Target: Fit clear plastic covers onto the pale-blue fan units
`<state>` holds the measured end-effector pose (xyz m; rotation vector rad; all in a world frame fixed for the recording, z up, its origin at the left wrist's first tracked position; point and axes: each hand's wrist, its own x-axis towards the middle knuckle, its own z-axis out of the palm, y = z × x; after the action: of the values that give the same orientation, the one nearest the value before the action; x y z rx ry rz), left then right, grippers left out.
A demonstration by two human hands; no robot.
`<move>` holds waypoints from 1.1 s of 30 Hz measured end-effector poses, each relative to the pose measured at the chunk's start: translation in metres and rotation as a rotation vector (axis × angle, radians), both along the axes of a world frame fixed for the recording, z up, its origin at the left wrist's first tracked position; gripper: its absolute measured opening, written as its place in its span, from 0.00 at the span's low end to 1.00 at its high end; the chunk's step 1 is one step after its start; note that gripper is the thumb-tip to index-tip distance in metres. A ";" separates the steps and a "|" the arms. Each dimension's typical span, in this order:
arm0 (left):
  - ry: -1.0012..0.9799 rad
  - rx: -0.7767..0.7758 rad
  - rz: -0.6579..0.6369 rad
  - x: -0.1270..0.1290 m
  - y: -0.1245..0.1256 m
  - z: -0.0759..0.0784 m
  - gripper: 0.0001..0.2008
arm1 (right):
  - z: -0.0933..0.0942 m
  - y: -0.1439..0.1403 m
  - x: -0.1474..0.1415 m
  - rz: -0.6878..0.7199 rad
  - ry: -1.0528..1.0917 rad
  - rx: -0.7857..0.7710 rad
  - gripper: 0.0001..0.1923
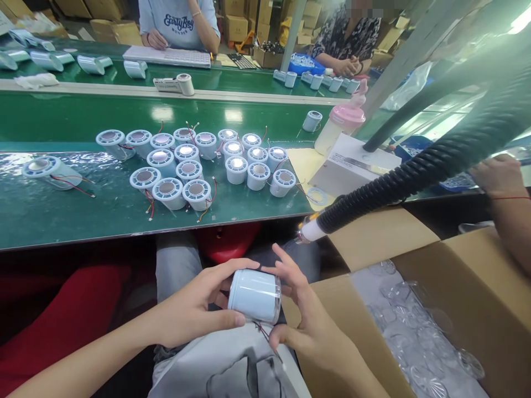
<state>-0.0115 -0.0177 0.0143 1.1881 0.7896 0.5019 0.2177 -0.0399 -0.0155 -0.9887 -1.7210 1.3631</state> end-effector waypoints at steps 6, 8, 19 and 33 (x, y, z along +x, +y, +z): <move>-0.055 -0.084 -0.002 -0.001 0.000 -0.001 0.33 | 0.001 0.003 0.004 0.060 -0.093 0.291 0.35; -0.041 -0.068 -0.006 -0.001 0.001 0.000 0.36 | -0.003 0.002 0.003 0.016 -0.023 0.175 0.35; -0.123 0.055 0.129 0.055 0.065 -0.055 0.29 | -0.096 0.023 -0.011 -0.566 0.419 -0.003 0.28; -0.028 0.048 0.138 0.058 0.086 -0.054 0.29 | -0.108 0.047 -0.005 -0.521 0.534 -0.015 0.29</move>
<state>0.0467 0.0679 -0.0399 1.1733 0.8433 0.6531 0.2126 0.0074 -0.1240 -0.8934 -0.9725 1.1539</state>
